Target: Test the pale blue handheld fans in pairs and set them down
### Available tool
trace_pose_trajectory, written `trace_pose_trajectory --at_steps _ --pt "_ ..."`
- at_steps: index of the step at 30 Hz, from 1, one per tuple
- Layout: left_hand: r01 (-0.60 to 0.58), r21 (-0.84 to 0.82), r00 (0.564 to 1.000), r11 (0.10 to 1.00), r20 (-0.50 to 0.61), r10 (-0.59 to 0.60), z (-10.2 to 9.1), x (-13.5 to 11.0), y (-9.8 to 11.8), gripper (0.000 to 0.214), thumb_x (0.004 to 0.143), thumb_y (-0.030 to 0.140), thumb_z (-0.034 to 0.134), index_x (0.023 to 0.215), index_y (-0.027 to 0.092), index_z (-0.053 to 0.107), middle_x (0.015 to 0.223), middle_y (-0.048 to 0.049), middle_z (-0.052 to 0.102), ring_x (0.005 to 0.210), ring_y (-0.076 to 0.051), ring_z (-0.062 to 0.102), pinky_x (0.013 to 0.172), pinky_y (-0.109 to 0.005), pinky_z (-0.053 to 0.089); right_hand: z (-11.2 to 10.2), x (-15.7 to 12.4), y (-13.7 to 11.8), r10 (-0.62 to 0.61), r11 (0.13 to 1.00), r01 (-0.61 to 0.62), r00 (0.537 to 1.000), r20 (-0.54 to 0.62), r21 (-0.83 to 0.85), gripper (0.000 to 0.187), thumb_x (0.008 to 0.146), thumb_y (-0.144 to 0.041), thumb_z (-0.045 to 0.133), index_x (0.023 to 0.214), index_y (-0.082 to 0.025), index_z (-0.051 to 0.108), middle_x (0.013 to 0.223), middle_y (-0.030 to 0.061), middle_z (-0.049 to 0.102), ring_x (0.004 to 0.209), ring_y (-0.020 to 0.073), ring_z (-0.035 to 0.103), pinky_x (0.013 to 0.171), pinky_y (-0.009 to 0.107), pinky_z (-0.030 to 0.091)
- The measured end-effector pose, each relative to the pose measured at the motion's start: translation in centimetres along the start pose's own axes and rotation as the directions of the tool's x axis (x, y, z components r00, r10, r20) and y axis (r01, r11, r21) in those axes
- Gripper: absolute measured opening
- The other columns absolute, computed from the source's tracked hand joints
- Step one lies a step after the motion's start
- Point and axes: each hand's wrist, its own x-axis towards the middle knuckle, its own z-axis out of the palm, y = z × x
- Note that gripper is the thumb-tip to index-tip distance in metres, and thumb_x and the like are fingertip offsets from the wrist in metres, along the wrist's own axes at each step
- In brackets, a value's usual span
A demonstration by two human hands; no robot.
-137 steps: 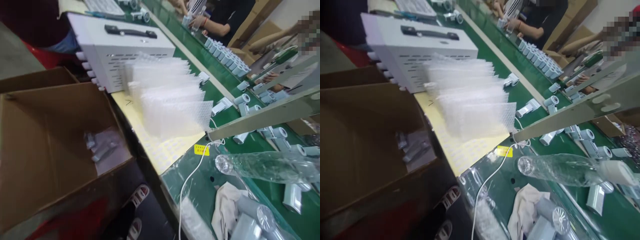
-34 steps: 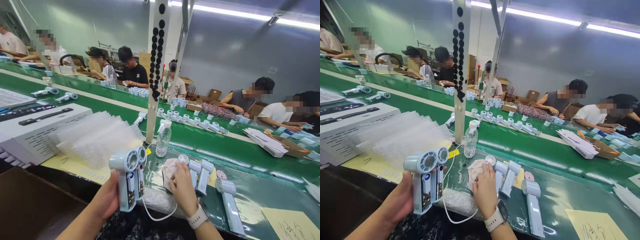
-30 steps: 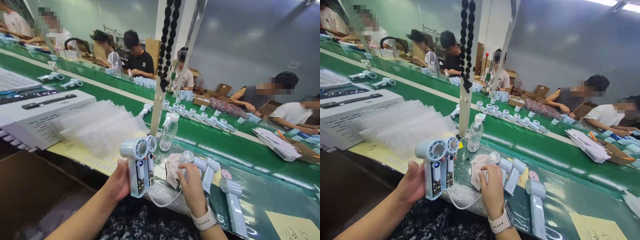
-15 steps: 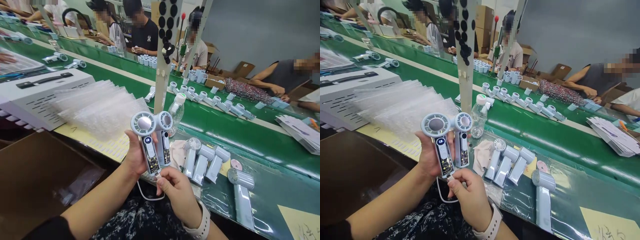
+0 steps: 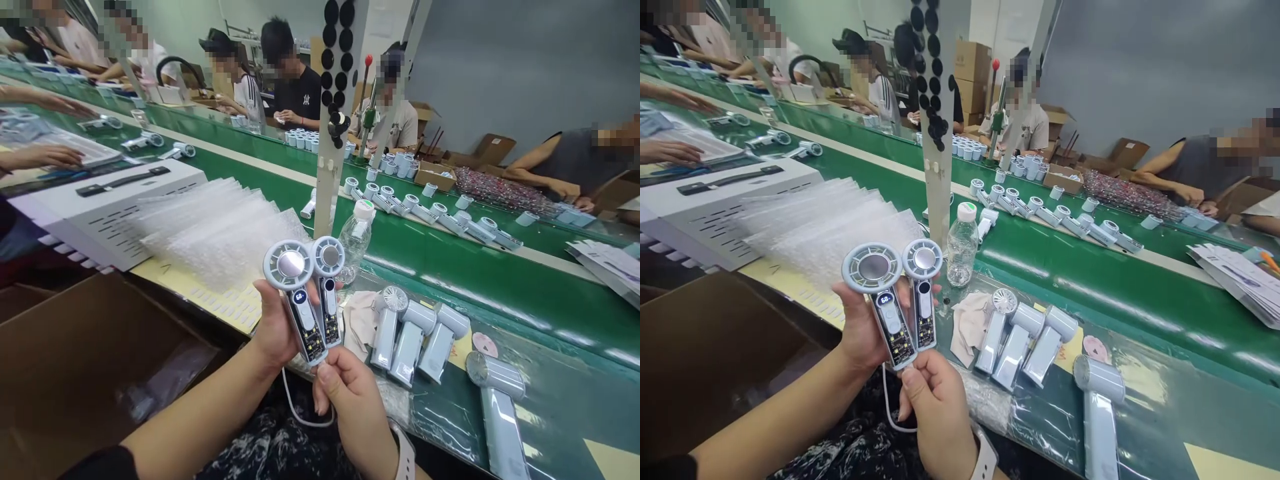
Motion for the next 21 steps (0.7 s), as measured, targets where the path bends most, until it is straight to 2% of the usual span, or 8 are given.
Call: trace_pose_trajectory --at_steps 3,6,9,13,15,18,21 --pt "-0.02 0.019 1.0 1.0 -0.004 0.02 -0.3 -0.1 -0.1 0.073 0.053 0.088 0.064 0.059 0.015 0.068 0.076 -0.0086 0.072 0.078 -0.027 0.07 0.073 -0.036 0.059 0.0 0.2 0.4 -0.008 0.999 0.007 1.0 -0.009 -0.031 0.053 0.079 -0.072 0.061 0.073 -0.02 0.051 0.05 -0.0052 0.047 0.049 0.0115 0.041 0.053 0.025 0.034" --pt "0.008 -0.014 0.999 1.0 -0.031 -0.008 -0.5 -0.3 -0.2 0.072 0.052 0.087 0.066 0.058 0.015 0.068 0.077 -0.0084 0.072 0.079 -0.027 0.07 0.073 -0.036 0.059 -0.3 0.2 0.6 -0.04 0.989 0.042 0.999 0.012 -0.142 0.051 0.084 -0.07 0.055 0.073 -0.02 0.051 0.058 -0.002 0.053 0.056 0.0135 0.046 0.058 0.027 0.036" --pt "0.035 -0.11 0.995 0.993 -0.09 -0.045 -0.4 -0.2 -0.4 0.07 0.051 0.084 0.069 0.058 0.015 0.067 0.09 -0.0081 0.074 0.085 -0.026 0.07 0.076 -0.034 0.059 -0.6 0.1 0.6 -0.113 0.966 0.125 0.992 0.062 -0.227 0.045 0.093 -0.062 0.048 0.076 -0.021 0.051 0.067 -0.0003 0.055 0.062 0.0145 0.048 0.062 0.028 0.037" --pt "0.063 -0.219 0.986 0.974 -0.135 -0.094 -0.5 0.1 0.0 0.067 0.048 0.08 0.075 0.056 0.015 0.065 0.095 -0.0086 0.074 0.078 -0.022 0.07 0.072 -0.032 0.06 -0.6 0.1 0.6 -0.246 0.929 0.262 0.965 0.091 -0.263 0.04 0.098 -0.055 0.043 0.084 -0.02 0.056 0.086 0.0034 0.059 0.075 0.0163 0.05 0.072 0.03 0.04" --pt "0.088 -0.235 0.984 0.968 -0.132 -0.122 -0.7 0.1 0.3 0.067 0.046 0.079 0.077 0.055 0.015 0.064 0.095 -0.0106 0.074 0.076 -0.023 0.07 0.07 -0.034 0.06 -0.4 0.4 0.8 -0.247 0.933 0.25 0.968 0.046 -0.261 0.039 0.097 -0.055 0.044 0.083 -0.021 0.055 0.084 0.0027 0.058 0.075 0.016 0.049 0.071 0.029 0.04" --pt "0.089 -0.216 0.986 0.972 -0.118 -0.116 -1.0 -0.1 0.7 0.067 0.046 0.08 0.076 0.054 0.015 0.064 0.096 -0.0132 0.074 0.08 -0.024 0.07 0.071 -0.034 0.061 -0.2 0.7 1.1 -0.18 0.957 0.168 0.983 -0.029 -0.236 0.04 0.095 -0.056 0.05 0.079 -0.02 0.054 0.074 0.0014 0.061 0.071 0.0153 0.053 0.07 0.029 0.041" --pt "0.047 -0.172 0.995 0.984 -0.075 -0.06 -1.3 -0.4 0.8 0.068 0.049 0.082 0.074 0.054 0.015 0.064 0.093 -0.0131 0.074 0.081 -0.024 0.071 0.071 -0.033 0.061 -0.2 0.9 1.3 -0.091 0.989 0.086 0.995 -0.039 -0.123 0.045 0.09 -0.061 0.056 0.073 -0.02 0.052 0.055 -0.0037 0.054 0.054 0.0125 0.051 0.059 0.026 0.039"
